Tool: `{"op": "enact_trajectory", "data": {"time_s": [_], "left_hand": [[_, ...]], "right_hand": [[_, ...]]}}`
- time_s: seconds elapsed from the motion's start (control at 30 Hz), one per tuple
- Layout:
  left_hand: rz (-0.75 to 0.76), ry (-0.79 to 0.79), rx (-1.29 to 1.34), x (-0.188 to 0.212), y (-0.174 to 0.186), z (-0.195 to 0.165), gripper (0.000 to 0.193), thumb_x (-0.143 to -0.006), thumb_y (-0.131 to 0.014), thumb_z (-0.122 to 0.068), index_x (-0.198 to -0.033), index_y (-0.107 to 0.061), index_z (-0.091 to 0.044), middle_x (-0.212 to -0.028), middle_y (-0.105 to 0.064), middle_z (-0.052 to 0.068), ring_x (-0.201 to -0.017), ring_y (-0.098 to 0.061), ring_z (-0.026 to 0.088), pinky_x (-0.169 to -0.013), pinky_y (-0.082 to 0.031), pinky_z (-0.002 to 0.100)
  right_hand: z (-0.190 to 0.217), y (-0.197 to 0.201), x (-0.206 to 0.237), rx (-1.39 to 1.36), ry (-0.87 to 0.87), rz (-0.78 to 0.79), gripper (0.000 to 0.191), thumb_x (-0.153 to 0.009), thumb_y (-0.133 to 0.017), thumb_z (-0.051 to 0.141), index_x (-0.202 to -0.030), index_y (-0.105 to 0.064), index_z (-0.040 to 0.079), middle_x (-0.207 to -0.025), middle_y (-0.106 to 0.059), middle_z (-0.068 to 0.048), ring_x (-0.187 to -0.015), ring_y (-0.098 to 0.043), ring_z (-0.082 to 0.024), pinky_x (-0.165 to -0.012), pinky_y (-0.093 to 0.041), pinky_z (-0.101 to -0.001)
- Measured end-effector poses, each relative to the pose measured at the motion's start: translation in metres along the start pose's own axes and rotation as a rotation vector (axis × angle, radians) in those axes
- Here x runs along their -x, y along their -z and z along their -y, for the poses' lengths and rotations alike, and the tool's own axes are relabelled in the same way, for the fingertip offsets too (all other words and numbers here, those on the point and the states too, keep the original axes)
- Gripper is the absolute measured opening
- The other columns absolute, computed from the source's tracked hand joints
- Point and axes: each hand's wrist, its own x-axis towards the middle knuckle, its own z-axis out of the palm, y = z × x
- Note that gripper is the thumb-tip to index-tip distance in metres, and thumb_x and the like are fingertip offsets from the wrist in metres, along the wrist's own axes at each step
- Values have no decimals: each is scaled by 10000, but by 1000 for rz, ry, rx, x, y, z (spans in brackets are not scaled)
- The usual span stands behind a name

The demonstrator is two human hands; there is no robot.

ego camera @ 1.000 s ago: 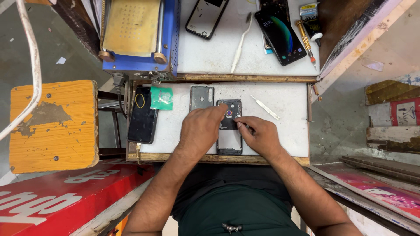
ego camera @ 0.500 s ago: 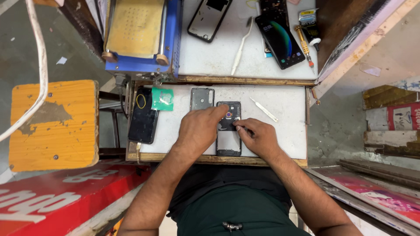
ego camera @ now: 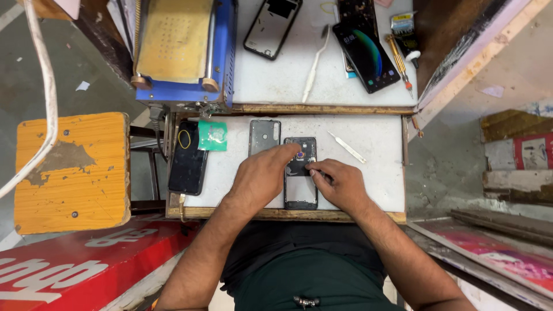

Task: The person uses a green plastic pry tool to separate the back cover from a smartphone, then uses a red-handled screwdriver to remove screws from the internal frame. The back cover is set aside and the phone remains open on the workbench.

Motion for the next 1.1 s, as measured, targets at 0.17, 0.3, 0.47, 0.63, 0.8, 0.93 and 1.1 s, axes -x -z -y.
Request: {"op": "enact_trajectory", "data": {"time_s": [0.17, 0.3, 0.47, 0.63, 0.8, 0.93, 1.1], "left_hand": [[153, 267, -71, -4, 4, 2, 270, -1011, -658, -272, -1230, -631, -117, -962, -750, 113, -886, -727, 317, -771, -575, 424], [-8, 28, 3, -5, 8, 4, 269, -917, -700, -182, -1172, -648, -114, -912, -747, 117, -839, -728, 333, -748, -565, 436], [112, 235, -24, -5, 8, 5, 306, -975, -692, -250, -1224, -617, -90, -878, -727, 111, -811, -722, 341, -689, -567, 437], [122, 187, -110, -4, 6, 7, 238, -979, -737, -294, -1063, -643, -93, -842, -734, 88, -791, -725, 325, -745, -569, 453], [-16, -4, 105, -6, 9, 3, 280, -933, -659, -66, -1211, -669, -91, -978, -751, 121, -875, -723, 349, -743, -573, 464], [196, 271, -135, -9, 12, -3, 236, -990, -727, -298, -1093, -653, -99, -804, -719, 90, -786, -720, 307, -738, -568, 446], [-166, -153, -53, -3, 8, -1, 181, -877, -700, -119, -1036, -619, -94, -811, -686, 93, -738, -687, 302, -697, -558, 430]], "right_hand": [[2, 0, 0, -8, 39, -23, 152, -909, -716, 184, -1036, -791, 150, -873, -759, -27, -604, -663, -154, -564, -534, -294], [2, 1, -2, 1, 19, -9, 155, -910, -718, 180, -1042, -792, 148, -877, -761, -25, -594, -661, -153, -553, -528, -292], [3, 0, -1, -11, 38, -15, 146, -908, -725, 185, -1033, -793, 152, -878, -762, -25, -600, -667, -153, -561, -535, -287], [2, 1, -1, -22, 14, -17, 157, -906, -722, 186, -1040, -793, 146, -883, -758, -37, -590, -662, -163, -551, -528, -297], [3, 2, -1, -16, 29, -27, 151, -900, -725, 188, -1027, -793, 143, -890, -768, -28, -612, -673, -164, -562, -537, -294], [3, 2, 0, -6, 16, -4, 168, -899, -716, 180, -1043, -796, 149, -894, -767, -28, -603, -674, -169, -563, -537, -297], [3, 4, -1, -30, 21, -5, 171, -900, -714, 176, -1050, -791, 146, -916, -768, -30, -608, -678, -174, -563, -541, -293]]}}
